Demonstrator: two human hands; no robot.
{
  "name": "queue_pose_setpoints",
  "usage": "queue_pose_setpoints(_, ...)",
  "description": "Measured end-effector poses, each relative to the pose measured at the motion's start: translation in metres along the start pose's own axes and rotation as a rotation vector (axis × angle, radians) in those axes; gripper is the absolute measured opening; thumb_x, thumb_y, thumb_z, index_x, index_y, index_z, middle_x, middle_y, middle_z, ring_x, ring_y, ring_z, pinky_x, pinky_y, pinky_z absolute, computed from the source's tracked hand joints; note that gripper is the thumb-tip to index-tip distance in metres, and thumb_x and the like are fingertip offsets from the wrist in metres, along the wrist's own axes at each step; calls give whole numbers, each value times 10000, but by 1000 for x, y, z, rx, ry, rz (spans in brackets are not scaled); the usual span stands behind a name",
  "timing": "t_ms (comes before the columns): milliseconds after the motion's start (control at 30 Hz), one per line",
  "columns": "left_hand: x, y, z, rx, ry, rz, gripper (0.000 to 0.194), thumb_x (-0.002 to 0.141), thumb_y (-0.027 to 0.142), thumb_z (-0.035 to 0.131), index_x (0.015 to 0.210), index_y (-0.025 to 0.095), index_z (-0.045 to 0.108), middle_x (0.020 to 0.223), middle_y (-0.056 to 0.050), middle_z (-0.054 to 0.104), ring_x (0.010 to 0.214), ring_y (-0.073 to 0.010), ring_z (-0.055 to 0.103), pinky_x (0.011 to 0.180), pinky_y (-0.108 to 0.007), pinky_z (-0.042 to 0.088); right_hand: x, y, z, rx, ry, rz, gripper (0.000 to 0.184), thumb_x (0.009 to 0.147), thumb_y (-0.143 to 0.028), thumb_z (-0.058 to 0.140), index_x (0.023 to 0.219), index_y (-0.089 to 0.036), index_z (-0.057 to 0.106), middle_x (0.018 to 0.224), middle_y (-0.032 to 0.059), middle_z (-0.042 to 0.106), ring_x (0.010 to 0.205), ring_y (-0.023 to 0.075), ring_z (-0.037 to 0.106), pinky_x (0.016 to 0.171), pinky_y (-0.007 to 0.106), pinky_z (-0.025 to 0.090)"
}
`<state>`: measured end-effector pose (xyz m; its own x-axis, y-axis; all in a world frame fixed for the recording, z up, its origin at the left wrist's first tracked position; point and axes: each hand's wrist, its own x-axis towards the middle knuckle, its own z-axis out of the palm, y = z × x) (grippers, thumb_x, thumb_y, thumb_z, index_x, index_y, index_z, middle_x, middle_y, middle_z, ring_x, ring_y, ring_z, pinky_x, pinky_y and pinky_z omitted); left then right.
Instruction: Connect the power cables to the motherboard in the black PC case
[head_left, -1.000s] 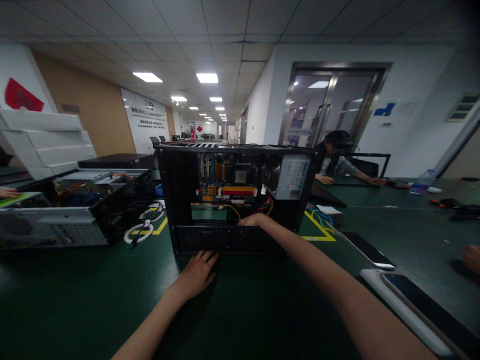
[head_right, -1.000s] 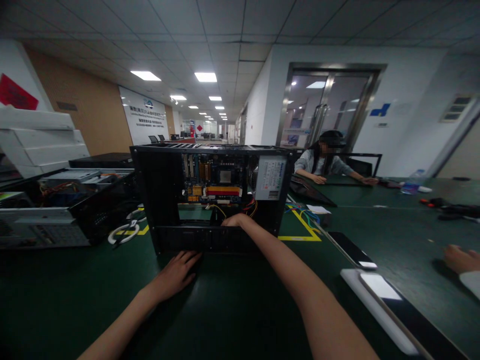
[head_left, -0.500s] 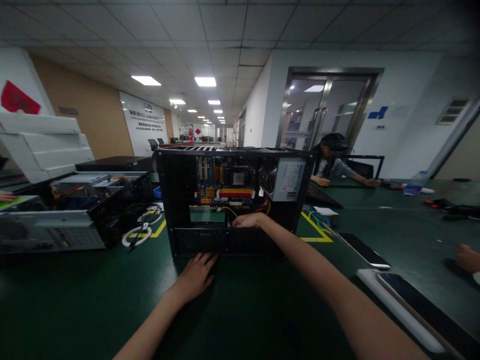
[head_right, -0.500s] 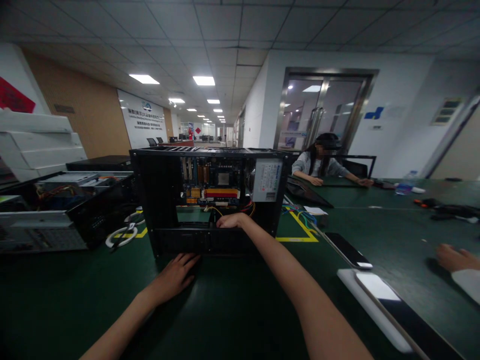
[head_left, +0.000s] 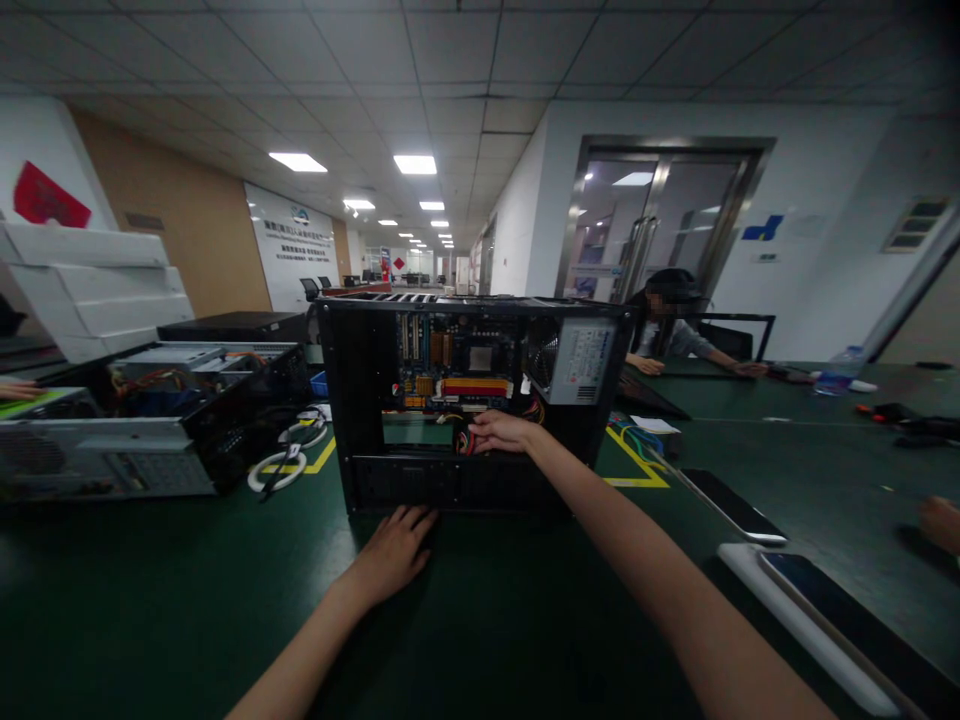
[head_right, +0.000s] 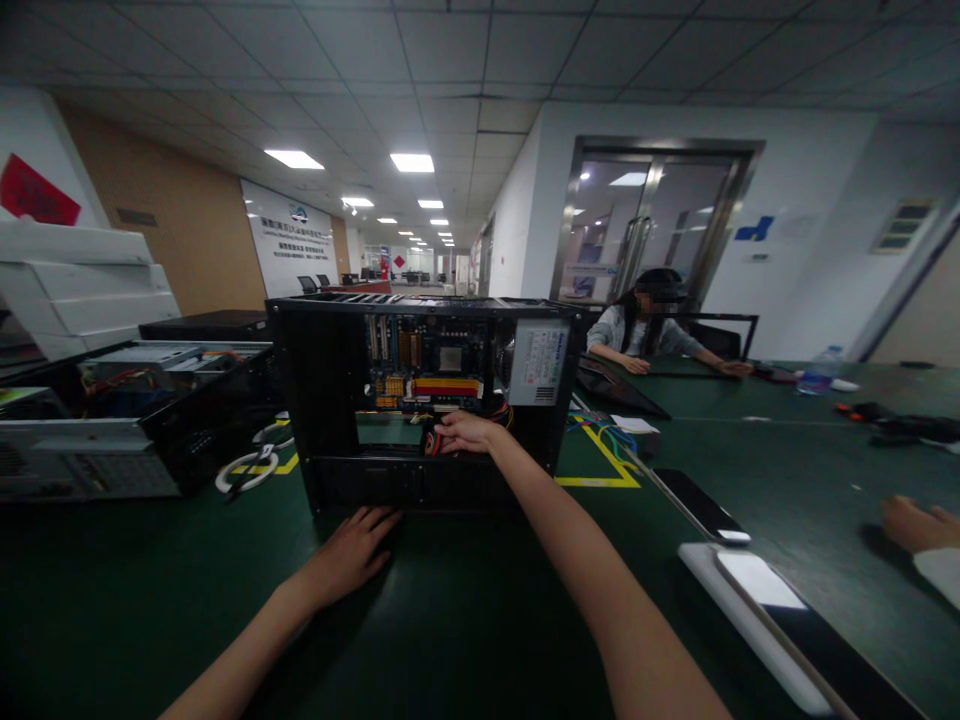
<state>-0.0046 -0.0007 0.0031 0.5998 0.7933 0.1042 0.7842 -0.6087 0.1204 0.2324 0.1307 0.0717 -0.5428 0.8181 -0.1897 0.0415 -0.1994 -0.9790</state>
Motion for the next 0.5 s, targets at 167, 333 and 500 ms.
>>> queue_pose_setpoints(167,0,0,0,-22,-3,-6,528,765,234,436,1277,217,308,1270,-69,387,1146,-230,338,950,-383,287,-2,-4,-6,236,210,-105,135,793,-5,426,732,-125,418,670,6,567,652,125,628,750,348,485)
queue_pose_setpoints(333,-1,3,-4,-14,-30,-26,521,770,245,425,1278,222,308,1281,-64,378,1158,-235,327,940,-393,297,5,1,-17,382,356,-4,198,770,32,434,724,-150,374,593,-35,530,590,119,610,698,394,506)
queue_pose_setpoints(500,0,2,-2,-1,-30,-17,532,767,246,435,1281,210,306,1282,-67,376,1159,-234,326,955,-388,283,13,5,-25,417,388,46,143,776,-2,454,710,-125,420,562,-2,526,564,115,581,648,348,520)
